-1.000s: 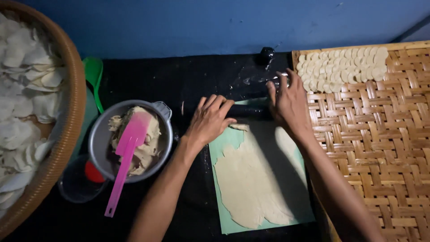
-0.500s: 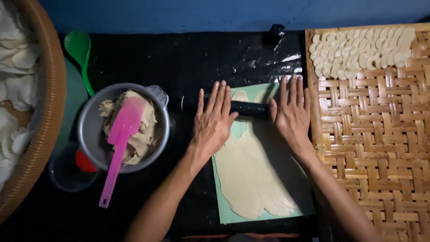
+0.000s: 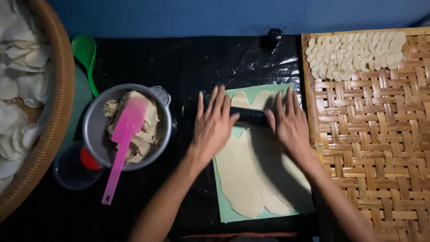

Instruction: The recorder spreads a portion of dough onto a plastic sheet using a pink spatula and then uses a rolling pin to flatten it thinly.

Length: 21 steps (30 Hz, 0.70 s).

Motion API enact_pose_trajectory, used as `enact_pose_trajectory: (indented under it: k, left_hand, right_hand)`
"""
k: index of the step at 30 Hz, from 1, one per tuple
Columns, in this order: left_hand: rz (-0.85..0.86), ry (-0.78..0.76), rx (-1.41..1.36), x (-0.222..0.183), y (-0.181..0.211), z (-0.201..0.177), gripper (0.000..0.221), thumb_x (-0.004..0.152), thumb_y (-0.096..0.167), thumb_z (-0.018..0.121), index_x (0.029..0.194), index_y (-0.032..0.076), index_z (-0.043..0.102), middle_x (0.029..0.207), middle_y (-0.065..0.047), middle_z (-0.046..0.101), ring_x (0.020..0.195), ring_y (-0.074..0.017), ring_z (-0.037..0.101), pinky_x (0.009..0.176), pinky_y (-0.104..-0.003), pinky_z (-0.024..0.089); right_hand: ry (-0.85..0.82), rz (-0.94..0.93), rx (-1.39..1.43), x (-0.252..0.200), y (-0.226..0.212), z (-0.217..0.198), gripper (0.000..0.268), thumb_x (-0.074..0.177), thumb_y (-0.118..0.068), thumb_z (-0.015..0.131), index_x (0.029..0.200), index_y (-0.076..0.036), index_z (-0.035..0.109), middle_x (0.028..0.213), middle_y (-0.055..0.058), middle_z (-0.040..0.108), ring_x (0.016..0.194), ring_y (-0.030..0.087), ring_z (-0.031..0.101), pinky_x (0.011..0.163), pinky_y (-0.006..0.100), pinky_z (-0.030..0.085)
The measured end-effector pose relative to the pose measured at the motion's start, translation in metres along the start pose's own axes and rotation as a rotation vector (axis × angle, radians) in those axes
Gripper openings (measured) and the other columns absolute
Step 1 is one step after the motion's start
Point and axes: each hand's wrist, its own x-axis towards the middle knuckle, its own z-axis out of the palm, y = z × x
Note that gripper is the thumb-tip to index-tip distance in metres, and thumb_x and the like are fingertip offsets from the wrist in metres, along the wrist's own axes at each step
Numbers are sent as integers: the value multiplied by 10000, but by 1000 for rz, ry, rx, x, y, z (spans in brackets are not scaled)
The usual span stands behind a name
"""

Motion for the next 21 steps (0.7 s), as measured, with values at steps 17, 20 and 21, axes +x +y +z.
enact_pose_trajectory:
  k: [17, 20, 21]
  left_hand:
    - [14, 48, 5, -18, 6, 5, 650, 1055, 322, 512, 1555, -65, 363, 1660, -195, 313, 1563, -323, 264, 1263, -603, 133]
    - [8, 38, -22, -35, 13, -1, 655, 1032, 276, 546, 1557, -63, 350, 1658, -194, 320, 1561, -317, 271, 1261, -598, 143]
    - [4, 29, -30, -40, 15, -3, 655, 1022, 250, 555, 1558, -62, 348, 1654, -192, 324, 1558, -315, 274, 1259, -596, 148]
  right_hand:
    - [0, -20, -64, -21, -28, -18, 707, 1038, -342, 549, 1578, 68, 347, 1663, 259, 311, 1557, 396, 286, 1246, 530, 241]
    - [-25, -25, -43, -39, -32, -21, 740, 1023, -345, 543, 1581, 82, 309, 1660, 257, 310, 1548, 391, 293, 1241, 527, 236]
    - [-33, -31, -28, -44, -32, -21, 748, 1021, -352, 536, 1580, 84, 296, 1663, 258, 307, 1546, 392, 292, 1243, 521, 232]
